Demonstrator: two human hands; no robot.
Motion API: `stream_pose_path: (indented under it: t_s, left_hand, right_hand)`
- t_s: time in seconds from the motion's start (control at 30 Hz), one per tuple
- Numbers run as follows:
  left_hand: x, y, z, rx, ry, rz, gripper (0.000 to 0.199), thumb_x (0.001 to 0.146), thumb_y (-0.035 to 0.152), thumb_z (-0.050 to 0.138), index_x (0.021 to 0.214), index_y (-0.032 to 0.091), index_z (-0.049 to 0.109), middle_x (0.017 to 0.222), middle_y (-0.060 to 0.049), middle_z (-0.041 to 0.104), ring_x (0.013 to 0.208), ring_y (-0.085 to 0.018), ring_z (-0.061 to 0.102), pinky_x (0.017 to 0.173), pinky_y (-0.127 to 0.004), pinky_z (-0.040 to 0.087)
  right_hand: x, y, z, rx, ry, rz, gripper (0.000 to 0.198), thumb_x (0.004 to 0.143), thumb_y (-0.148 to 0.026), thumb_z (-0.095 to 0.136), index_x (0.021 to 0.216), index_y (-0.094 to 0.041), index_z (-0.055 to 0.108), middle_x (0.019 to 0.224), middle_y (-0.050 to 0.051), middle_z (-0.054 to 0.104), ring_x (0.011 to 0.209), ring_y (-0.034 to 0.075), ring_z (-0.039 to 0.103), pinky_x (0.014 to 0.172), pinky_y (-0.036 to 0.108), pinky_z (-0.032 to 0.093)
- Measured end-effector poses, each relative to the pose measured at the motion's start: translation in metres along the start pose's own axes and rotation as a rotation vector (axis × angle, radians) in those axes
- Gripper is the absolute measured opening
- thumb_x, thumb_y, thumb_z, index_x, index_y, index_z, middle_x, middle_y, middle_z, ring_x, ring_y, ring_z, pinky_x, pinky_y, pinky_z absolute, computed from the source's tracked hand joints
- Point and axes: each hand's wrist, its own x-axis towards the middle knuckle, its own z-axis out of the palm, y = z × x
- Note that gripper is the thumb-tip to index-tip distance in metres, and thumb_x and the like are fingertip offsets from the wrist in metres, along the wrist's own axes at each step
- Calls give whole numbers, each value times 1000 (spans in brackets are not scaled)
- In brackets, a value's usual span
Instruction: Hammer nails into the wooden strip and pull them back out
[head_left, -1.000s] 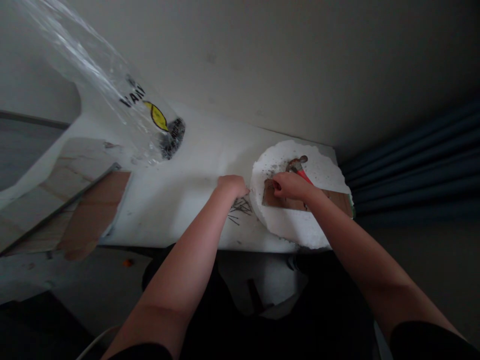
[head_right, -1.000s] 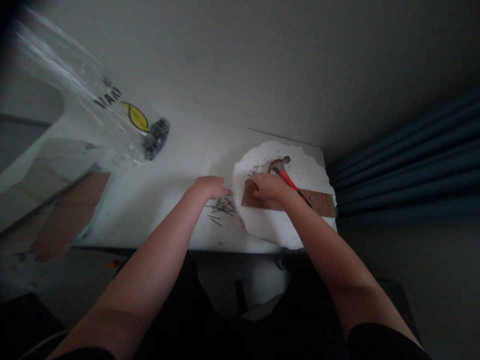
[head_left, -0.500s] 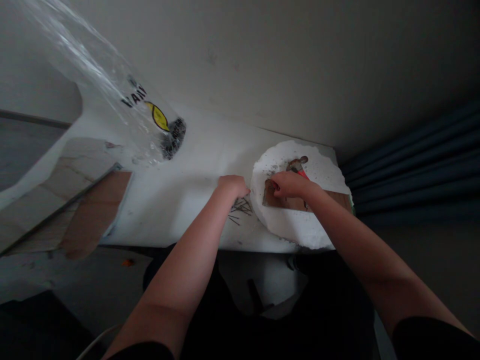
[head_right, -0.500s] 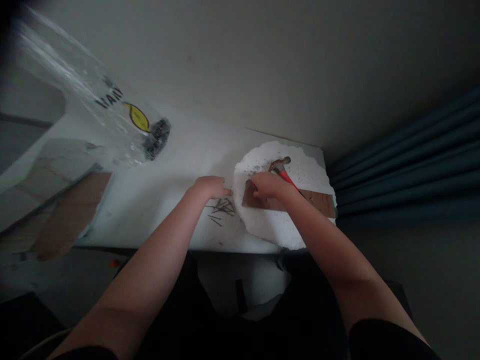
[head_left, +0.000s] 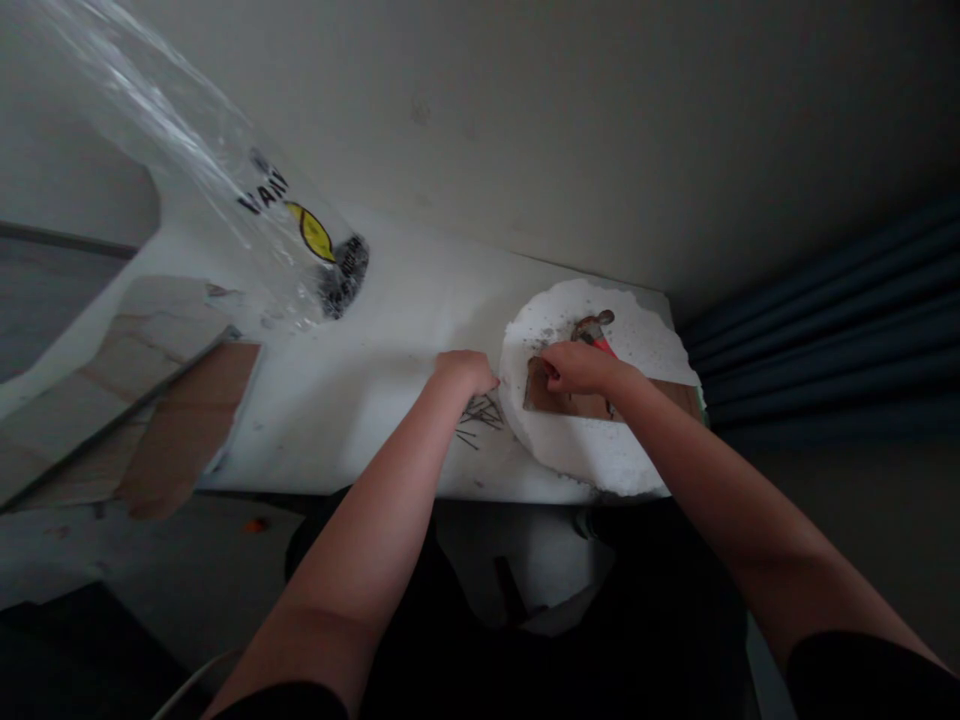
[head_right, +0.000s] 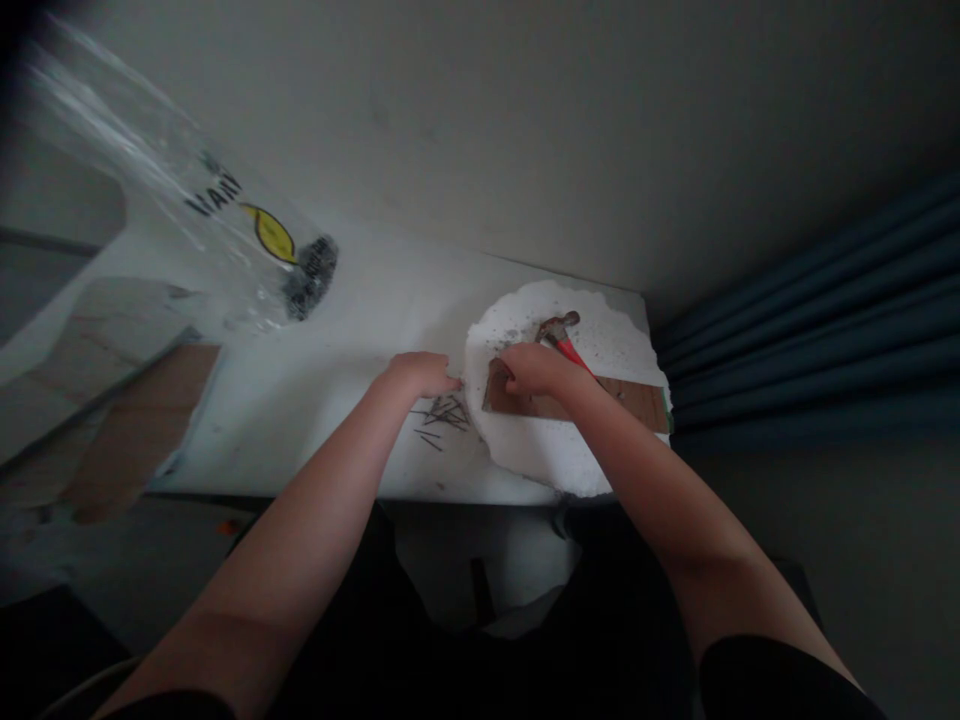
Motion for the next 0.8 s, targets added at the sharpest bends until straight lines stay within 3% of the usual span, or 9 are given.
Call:
stream_pose_path:
  t_s: [0.23,0.8]
  left_hand:
    - [-1,0,0,-38,10,-5,60,87,55,54,134,20,66,138,-17,63,123,-37,61,101,-42,50]
    - [-2,2,1,-16,4,-4,60,89,53,52,136,18,64,138,-17,63,123,-36,62,101,-42,50]
  right_hand:
    - [-1,-4,-3,-43,-9,13,21,78,-26,62,96,-17,69,100,13,73,85,25,65,59,32,32]
    - [1,-14,-7,-112,-59,28,27,82,-27,65,104,-13,71,106,18,74,92,29,69,67,32,43]
